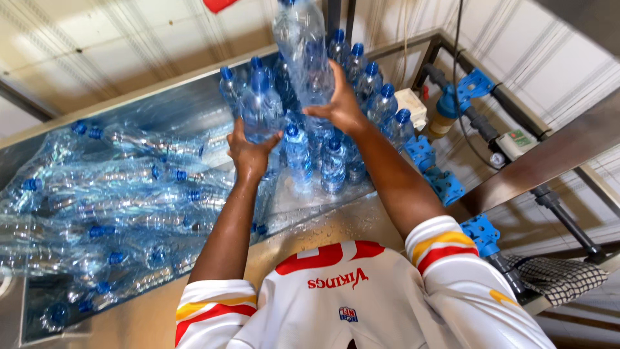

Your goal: The person fills clear plastic water bottles with blue caps from a red-handled tap. They hold two bottles at a time under the running water, then place the filled bottles into a metal sink filled with water alongside other bottles.

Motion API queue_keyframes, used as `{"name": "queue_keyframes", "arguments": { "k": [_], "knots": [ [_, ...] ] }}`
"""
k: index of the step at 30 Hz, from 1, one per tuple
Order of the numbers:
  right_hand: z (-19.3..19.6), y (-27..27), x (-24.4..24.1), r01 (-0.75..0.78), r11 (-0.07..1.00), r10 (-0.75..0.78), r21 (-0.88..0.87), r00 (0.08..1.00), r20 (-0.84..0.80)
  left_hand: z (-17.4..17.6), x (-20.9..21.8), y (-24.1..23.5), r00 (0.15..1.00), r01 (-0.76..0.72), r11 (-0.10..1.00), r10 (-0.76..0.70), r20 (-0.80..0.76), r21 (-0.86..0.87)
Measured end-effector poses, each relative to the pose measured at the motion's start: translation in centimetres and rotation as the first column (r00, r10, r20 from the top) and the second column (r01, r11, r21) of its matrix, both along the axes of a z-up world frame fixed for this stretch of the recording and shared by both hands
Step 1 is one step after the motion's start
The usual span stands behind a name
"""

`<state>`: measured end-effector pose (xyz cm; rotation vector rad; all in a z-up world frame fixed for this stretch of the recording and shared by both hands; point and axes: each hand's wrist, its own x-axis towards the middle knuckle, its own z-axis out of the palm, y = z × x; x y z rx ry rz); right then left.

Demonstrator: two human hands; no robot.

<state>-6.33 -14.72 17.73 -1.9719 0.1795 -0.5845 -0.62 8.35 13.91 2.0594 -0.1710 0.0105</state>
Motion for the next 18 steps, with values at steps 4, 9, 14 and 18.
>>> {"name": "queue_keyframes", "arguments": {
  "k": [4, 9, 14, 18],
  "knots": [
    [-0.4, 2.0, 1.2, -0.165, 0.960, 0.158, 0.226, 0.986, 0.048, -5.2, -2.5, 0.1, 0.976, 0.059, 0.955, -0.116, -0.184, -0.290],
    [-0.9, 3.2, 0.1, -0.418, 0.867, 0.357, 0.270, 0.901, 0.248, -10.5, -4.6, -1.6, 0.922, 0.163, 0.917, -0.273, -0.274, -0.365],
    [-0.8, 2.2, -1.7, -0.290, 0.946, 0.280, 0.147, 0.956, 0.087, -13.7, -4.9, -4.2, 0.955, 0.220, 0.839, -0.290, -0.067, -0.498],
    [-0.6, 2.3, -1.8, -0.103, 0.995, 0.104, -0.007, 0.994, 0.042, -14.6, -5.4, -5.5, 0.935, 0.113, 0.883, -0.249, -0.251, -0.456]
  ]
}}
